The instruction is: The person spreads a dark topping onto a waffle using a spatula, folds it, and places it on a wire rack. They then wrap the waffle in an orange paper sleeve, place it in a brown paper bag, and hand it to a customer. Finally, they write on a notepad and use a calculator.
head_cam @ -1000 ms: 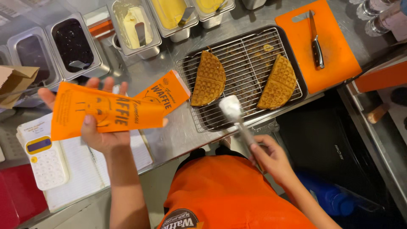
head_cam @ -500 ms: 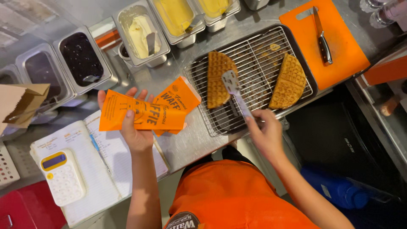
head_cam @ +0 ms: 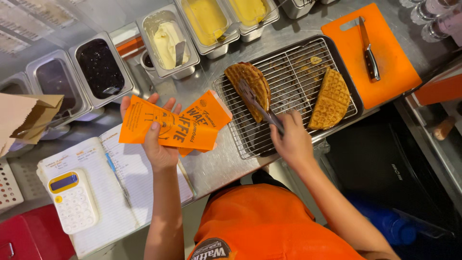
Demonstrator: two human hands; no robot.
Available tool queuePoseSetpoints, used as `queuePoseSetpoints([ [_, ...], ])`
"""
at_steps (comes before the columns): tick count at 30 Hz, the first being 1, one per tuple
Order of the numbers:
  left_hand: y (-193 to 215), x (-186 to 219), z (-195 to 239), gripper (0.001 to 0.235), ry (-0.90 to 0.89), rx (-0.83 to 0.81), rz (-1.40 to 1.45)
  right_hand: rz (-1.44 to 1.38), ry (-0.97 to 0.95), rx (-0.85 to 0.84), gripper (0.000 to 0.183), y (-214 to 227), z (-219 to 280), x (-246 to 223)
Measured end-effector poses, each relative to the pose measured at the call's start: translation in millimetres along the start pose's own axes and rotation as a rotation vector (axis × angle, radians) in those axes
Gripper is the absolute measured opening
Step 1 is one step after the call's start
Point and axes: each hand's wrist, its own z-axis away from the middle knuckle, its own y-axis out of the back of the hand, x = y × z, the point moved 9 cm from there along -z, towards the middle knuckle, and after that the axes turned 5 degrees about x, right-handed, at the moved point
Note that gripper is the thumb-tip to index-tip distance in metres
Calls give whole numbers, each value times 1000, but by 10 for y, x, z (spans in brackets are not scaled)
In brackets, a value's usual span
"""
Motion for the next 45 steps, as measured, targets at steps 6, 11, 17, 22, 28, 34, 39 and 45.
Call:
queuePoseSetpoints([
  [6, -31, 92, 18, 85, -64, 9, 21, -311, 200, 74, 18, 78, -20, 65],
  [11, -173, 399, -133, 86, -177, -34, 161, -872, -298, -398, 19, 323, 217, 543],
  [17, -792, 567, -342, 85, -243, -221, 254, -1017, -281, -591, 18, 609, 331, 416],
  [22, -1331, 309, -255, 82, -101, -333, 363, -1048, -314, -664, 19, 502, 415, 348],
  [28, -1578, -349, 186, 82, 130, -350, 356, -1103, -331, -677, 18, 480, 489, 468],
  [34, -937, -387, 63, 88, 402, -357, 201, -882, -268, -618, 16, 609, 446, 806],
  [39, -674, -1011, 381, 75, 599, -429, -386, -716, -18, -645, 16, 505, 378, 765],
  [45, -638, -1512, 696, 65, 739, -401, -463, -708, -195, -745, 18, 322, 357, 954],
])
